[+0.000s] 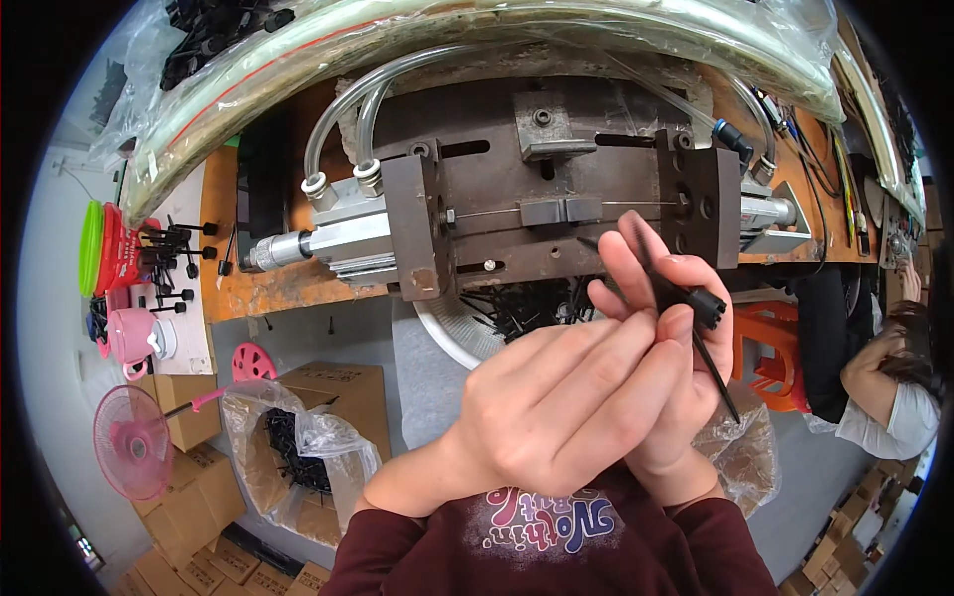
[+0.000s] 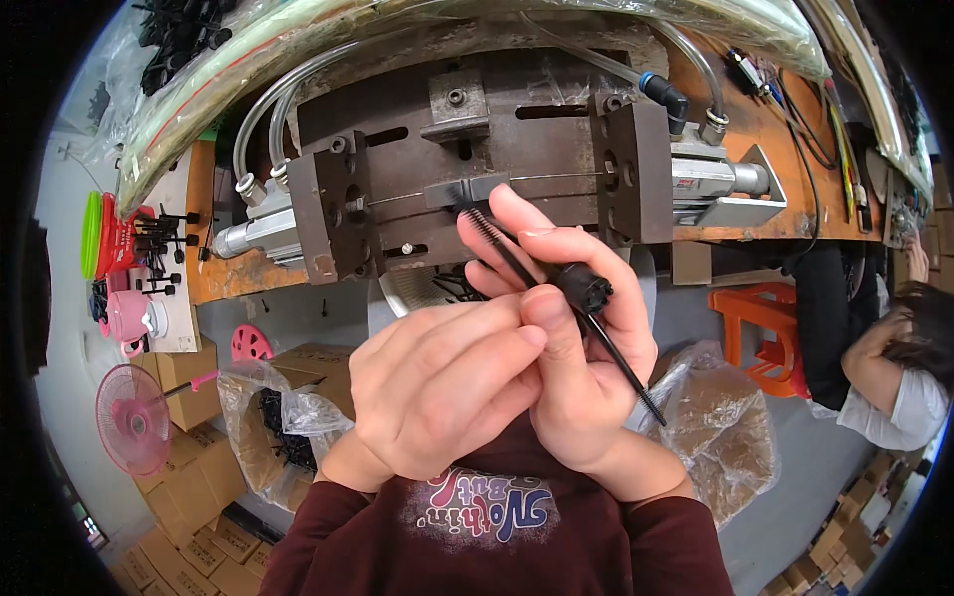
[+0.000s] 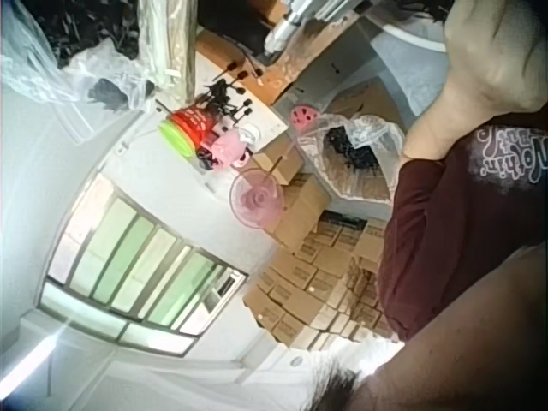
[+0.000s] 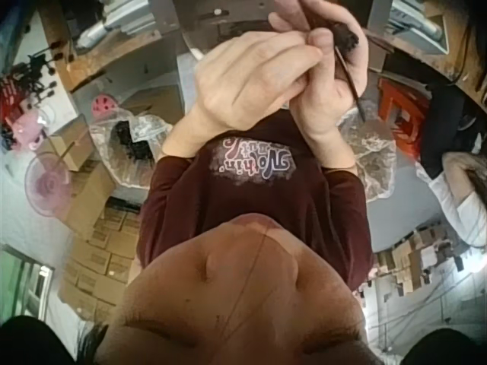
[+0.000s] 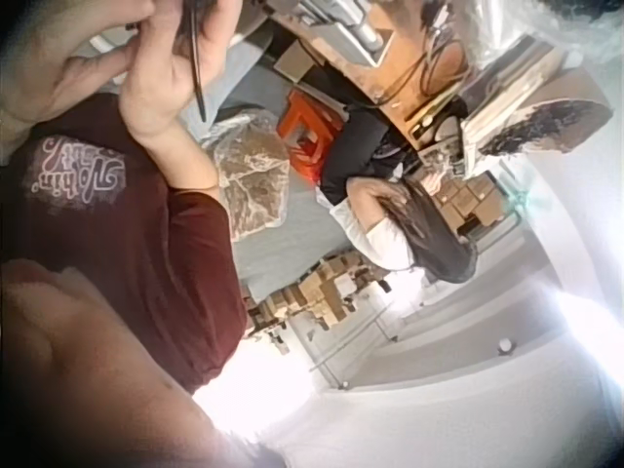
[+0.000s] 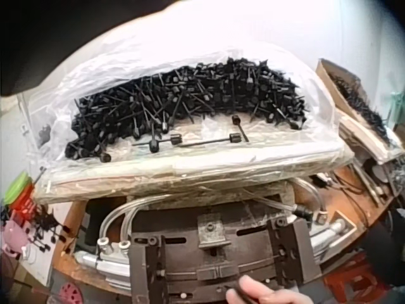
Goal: Assembling small black plastic cable or wire components using a specialized workbench jig.
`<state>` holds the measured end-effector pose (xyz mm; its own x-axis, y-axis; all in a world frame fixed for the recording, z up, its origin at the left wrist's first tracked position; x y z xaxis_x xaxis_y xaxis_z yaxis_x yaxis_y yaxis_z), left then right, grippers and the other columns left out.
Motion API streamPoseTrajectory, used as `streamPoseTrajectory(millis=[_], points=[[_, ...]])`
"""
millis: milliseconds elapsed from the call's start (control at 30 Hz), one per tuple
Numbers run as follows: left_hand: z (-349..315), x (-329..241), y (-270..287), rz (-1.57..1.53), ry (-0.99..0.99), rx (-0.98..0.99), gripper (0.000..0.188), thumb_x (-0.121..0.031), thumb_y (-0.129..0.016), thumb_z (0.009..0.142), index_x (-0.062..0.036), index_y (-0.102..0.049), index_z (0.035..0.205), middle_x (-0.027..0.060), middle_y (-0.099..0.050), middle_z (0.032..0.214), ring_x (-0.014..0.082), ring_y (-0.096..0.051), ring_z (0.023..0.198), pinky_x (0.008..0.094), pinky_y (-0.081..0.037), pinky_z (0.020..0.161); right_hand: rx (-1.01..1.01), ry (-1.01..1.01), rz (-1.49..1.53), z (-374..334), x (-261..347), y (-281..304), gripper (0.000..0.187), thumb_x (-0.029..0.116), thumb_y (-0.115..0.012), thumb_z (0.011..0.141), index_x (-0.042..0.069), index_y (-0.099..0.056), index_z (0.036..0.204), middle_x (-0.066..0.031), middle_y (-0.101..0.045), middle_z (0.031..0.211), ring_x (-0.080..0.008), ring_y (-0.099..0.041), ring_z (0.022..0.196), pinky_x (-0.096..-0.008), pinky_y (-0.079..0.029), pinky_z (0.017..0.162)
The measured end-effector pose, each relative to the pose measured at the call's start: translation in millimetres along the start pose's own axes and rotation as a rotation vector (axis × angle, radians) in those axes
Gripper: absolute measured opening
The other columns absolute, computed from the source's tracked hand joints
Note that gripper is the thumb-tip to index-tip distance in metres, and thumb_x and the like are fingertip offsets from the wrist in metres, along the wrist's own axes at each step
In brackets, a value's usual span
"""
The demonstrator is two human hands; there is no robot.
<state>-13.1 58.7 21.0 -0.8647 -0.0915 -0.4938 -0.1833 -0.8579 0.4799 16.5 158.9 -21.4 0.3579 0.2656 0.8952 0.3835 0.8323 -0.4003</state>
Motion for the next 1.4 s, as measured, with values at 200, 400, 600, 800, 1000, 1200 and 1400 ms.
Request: streamPoseTrajectory(millis=[200,400,600,800,1000,1200,1400], points=[[-9.3,10.7,10.0,-0.099,0.126,0.043,0.042,-0.002,-0.079,0.069,-0.0059,-0.068,0.11,0.0087,-0.068,0.096,0.0213,-0.068,0.078,0.0292,-0.055,0.065,-0.037,0.073,-0.035,2.9,5.1,11.4,0.035,0.02,-0.045,0.102,-0.003,-0.038,0.128,-0.0314,-0.044,0.138,-0.0403,-0.056,0.12,-0.0426,-0.051,0.097],[-10.0,30.5,5.0,0.116,0.161,0.258,0.035,0.005,-0.07,0.072,0.0027,-0.068,0.107,0.016,-0.064,0.11,0.0278,-0.065,0.096,0.0381,-0.054,0.086,-0.075,0.259,-0.443,-0.2,31.1,29.0,0.044,0.032,-0.047,0.101,-0.003,-0.041,0.128,-0.0327,-0.048,0.133,-0.0324,-0.065,0.107,-0.0354,-0.055,0.086],[-7.1,31.2,-4.6,0.276,0.094,0.282,0.026,0.003,-0.066,0.077,0.0065,-0.067,0.103,0.0201,-0.06,0.125,0.0328,-0.064,0.104,0.0427,-0.053,0.093,-0.043,0.24,-0.483,-8.1,35.0,29.8,0.053,0.039,-0.05,0.099,-0.003,-0.041,0.132,-0.0321,-0.051,0.131,-0.0276,-0.069,0.097,-0.0309,-0.057,0.075],[-2.9,29.3,-6.2,0.344,0.105,0.333,0.023,-0.001,-0.067,0.078,0.0041,-0.068,0.1,0.0158,-0.064,0.122,0.0251,-0.068,0.091,0.038,-0.055,0.087,-0.052,0.233,-0.501,-9.7,36.7,37.5,0.06,0.04,-0.053,0.097,-0.003,-0.036,0.136,-0.0316,-0.05,0.132,-0.0328,-0.069,0.095,-0.0366,-0.06,0.075],[1.0,30.2,-5.7,0.362,0.137,0.37,0.023,-0.004,-0.069,0.077,0.0009,-0.068,0.099,0.014,-0.065,0.121,0.0222,-0.068,0.085,0.0333,-0.055,0.08,-0.053,0.294,-0.595,-15.1,39.6,40.3,0.065,0.039,-0.055,0.096,-0.003,-0.033,0.142,-0.0314,-0.05,0.132,-0.0336,-0.068,0.098,-0.0368,-0.06,0.076],[-3.8,35.0,-5.3,0.345,0.159,0.366,0.025,-0.004,-0.072,0.075,0.0003,-0.068,0.099,0.0126,-0.065,0.12,0.0219,-0.068,0.076,0.0298,-0.054,0.069,0.076,0.452,-0.901,-13.8,49.1,29.3,0.053,0.02,-0.06,0.094,-0.002,-0.041,0.138,-0.0321,-0.05,0.131,-0.0391,-0.065,0.104,-0.0412,-0.059,0.082],[-0.6,29.7,9.2,-0.086,0.231,0.202,0.034,-0.007,-0.082,0.068,0.0007,-0.068,0.098,0.0159,-0.069,0.109,0.0219,-0.069,0.076,0.03,-0.055,0.065,0.201,0.487,-0.923,-10.8,45.5,17.9,0.043,-0.006,-0.06,0.087,-0.004,-0.051,0.129,-0.0312,-0.052,0.13,-0.042,-0.062,0.11,-0.0436,-0.057,0.086]])
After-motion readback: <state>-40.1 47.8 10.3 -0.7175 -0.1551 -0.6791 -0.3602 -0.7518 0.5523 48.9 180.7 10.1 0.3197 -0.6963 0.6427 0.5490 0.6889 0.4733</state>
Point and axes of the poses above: each hand's wrist, its own z-axis towards the middle knuckle, its own y-axis out of the back of the hand, x = y × z, the point moved 7 cm from there along z, towards the middle knuckle
